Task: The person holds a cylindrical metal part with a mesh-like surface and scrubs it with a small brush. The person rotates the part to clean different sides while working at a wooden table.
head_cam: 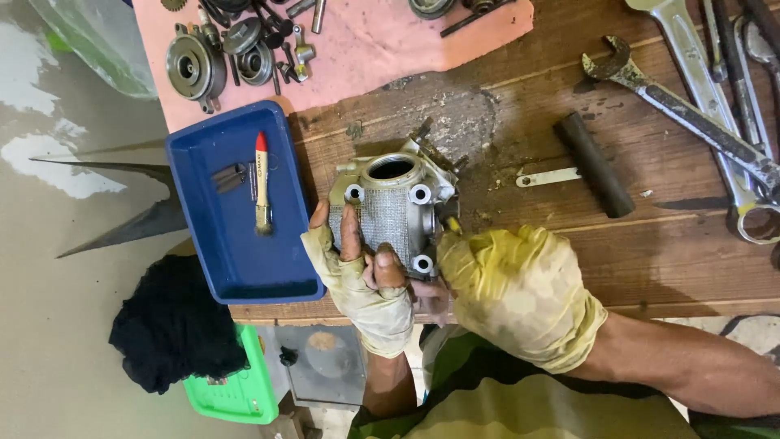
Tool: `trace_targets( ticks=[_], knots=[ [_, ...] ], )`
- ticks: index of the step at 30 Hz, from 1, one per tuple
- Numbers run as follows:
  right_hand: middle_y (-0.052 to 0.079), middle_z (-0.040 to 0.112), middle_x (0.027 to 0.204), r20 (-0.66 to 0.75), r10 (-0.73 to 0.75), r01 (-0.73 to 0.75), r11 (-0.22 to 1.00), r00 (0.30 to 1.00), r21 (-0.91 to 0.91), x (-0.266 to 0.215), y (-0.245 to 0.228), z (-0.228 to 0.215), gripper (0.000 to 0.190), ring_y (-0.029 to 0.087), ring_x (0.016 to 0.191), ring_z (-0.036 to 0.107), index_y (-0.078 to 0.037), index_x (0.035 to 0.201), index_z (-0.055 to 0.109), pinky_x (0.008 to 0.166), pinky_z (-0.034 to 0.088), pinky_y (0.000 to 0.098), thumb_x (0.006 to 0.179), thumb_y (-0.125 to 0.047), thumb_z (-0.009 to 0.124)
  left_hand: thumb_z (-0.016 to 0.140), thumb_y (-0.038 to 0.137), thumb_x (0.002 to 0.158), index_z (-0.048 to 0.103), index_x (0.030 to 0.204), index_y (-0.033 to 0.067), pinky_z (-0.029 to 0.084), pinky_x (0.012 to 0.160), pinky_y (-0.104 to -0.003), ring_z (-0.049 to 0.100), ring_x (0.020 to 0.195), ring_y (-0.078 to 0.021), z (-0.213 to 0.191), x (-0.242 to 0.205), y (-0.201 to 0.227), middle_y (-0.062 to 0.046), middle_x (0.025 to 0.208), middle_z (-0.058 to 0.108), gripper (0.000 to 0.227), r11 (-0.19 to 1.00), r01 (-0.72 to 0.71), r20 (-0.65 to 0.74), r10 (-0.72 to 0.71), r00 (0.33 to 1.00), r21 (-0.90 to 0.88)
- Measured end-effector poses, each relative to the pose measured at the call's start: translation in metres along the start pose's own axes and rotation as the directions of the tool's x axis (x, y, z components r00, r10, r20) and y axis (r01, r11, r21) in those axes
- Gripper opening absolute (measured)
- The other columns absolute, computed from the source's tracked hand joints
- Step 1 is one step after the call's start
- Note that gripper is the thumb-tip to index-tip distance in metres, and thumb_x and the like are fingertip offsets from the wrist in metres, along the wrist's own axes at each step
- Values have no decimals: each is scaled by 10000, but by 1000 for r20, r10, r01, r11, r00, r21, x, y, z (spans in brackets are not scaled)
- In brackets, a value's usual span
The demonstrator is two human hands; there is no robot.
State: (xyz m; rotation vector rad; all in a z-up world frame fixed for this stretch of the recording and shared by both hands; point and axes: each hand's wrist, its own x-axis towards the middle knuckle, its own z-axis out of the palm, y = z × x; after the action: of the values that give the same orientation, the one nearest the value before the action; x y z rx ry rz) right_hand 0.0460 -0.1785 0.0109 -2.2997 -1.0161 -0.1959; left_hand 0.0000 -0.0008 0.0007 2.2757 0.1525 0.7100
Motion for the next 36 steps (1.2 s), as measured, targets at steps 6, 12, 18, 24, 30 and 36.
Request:
trace_targets(
  ticks=[6, 12, 18, 24, 30, 36],
  knots=[
    [-15, 432, 594, 65, -35, 41, 995, 997, -90, 21, 20, -1, 249, 213, 452, 457, -189, 956, 620, 416, 378, 399, 707, -196, 617, 441, 402, 1147, 481, 1518, 77, 423, 1286, -514, 460, 1504, -407, 1, 0, 3, -244, 1578, 353, 494, 1000, 18, 3, -18, 1000, 17],
    [-29, 490, 548, 133, -105, 100, 994, 986, 48, 36, 21, -18, 42, 211, 399, 486, -175, 831, 574, 399, 408, 400, 798, -153, 589, 430, 446, 1132, 482, 1506, 25, 445, 1277, -521, 478, 1482, -411, 1, 1, 2, -226, 1580, 337, 566, 1000, 22, -6, -22, 1000, -18],
    [33, 486, 585, 21, -10, 13, 986, 1000, -166, 23, -3, -16, 539, 272, 475, 502, -163, 837, 566, 440, 380, 449, 1002, -672, 514, 418, 408, 1163, 469, 1529, 101, 444, 1284, -533, 491, 1485, -418, 0, -1, -1, -234, 1585, 350, 480, 999, -25, 3, 25, 1000, 31],
    [16, 432, 621, 98, -122, 156, 820, 988, -551, 9, 1, 5, 280, 180, 484, 462, -161, 806, 577, 403, 427, 341, 1010, -265, 415, 412, 455, 1140, 487, 1508, 61, 435, 1270, -519, 477, 1479, -400, 1, -2, -4, -230, 1577, 350, 544, 998, 7, -6, -6, 1000, 57],
    [59, 675, 898, 112, -263, 266, 964, 958, -10, 13, 28, -3, 490, 277, 739, 674, -93, 1240, 668, 671, 558, 455, 854, -380, 575, 405, 375, 1154, 465, 1524, 78, 439, 1277, -516, 487, 1486, -416, 0, 0, 3, -238, 1587, 346, 479, 999, -19, 1, 19, 1000, 38],
    [-49, 373, 654, -2, -7, 7, 990, 1000, -140, -1, 19, -12, 481, 146, 504, 331, -222, 1178, 562, 445, 306, 315, 714, -104, 601, 438, 431, 1164, 467, 1542, 103, 451, 1290, -518, 496, 1498, -404, 3, 1, 3, -202, 1601, 346, 502, 999, -17, -19, 16, 1000, -42]
  ],
)
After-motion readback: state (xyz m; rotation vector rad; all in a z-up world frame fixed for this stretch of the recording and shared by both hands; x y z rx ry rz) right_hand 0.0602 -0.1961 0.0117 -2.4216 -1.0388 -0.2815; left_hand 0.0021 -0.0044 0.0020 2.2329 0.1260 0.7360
